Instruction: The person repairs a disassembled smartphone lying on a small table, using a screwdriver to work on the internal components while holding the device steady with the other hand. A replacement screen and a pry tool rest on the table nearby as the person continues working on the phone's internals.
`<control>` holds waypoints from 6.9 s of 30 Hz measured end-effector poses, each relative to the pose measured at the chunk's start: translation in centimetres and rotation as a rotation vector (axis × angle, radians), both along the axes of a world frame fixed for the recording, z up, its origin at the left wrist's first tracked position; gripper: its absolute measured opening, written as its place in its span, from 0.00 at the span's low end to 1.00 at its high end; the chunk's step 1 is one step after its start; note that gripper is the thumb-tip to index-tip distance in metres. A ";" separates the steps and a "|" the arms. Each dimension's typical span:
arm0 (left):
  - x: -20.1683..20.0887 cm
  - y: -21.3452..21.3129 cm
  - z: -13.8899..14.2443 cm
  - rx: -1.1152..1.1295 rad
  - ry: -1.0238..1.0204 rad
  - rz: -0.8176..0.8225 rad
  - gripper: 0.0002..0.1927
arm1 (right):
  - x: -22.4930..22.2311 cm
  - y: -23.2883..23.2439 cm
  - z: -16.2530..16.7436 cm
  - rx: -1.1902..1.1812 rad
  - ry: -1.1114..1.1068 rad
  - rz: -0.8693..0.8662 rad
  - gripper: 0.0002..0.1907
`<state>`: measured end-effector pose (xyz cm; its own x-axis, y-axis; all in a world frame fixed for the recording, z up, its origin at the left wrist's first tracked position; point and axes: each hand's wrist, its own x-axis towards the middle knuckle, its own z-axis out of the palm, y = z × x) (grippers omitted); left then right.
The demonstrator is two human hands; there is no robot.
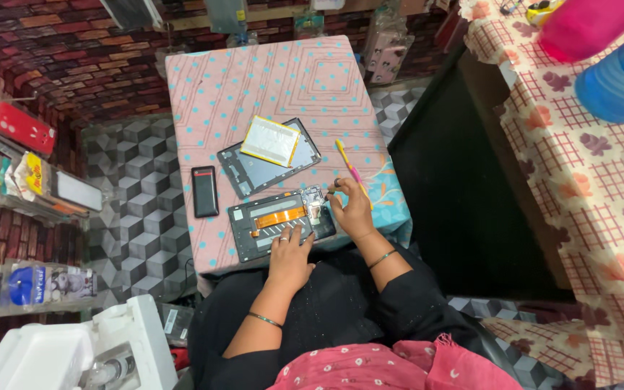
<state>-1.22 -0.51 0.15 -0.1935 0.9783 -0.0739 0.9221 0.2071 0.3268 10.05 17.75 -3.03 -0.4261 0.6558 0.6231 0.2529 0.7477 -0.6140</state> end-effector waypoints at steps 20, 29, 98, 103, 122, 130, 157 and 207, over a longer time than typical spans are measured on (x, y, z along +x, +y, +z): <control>0.0 -0.1 0.1 -0.003 0.021 -0.017 0.40 | -0.3 0.1 -0.5 0.108 0.045 0.078 0.26; 0.0 -0.1 0.1 0.002 0.022 -0.017 0.41 | -0.6 0.2 -0.3 -0.022 0.002 -0.013 0.27; -0.5 0.1 -1.9 0.202 -0.013 0.003 0.33 | 3.8 -3.0 3.3 -0.218 -0.139 0.114 0.29; -0.4 -0.1 -1.5 0.156 -0.009 -0.008 0.35 | 3.6 -3.1 3.2 -0.084 -0.114 0.094 0.29; 0.8 0.2 -0.4 0.033 0.073 -0.026 0.39 | 7.9 5.0 -2.3 -0.765 0.435 -0.139 0.41; 0.8 0.0 -0.5 0.010 0.094 -0.024 0.40 | 6.3 2.6 -1.2 -0.837 0.157 0.148 0.40; 0.6 0.1 0.0 0.000 0.058 -0.015 0.41 | 4.8 1.1 -1.0 -0.733 0.082 0.135 0.38; 0.1 0.5 -0.7 0.084 -0.065 0.003 0.38 | -0.9 1.5 -0.5 -0.766 0.501 0.089 0.37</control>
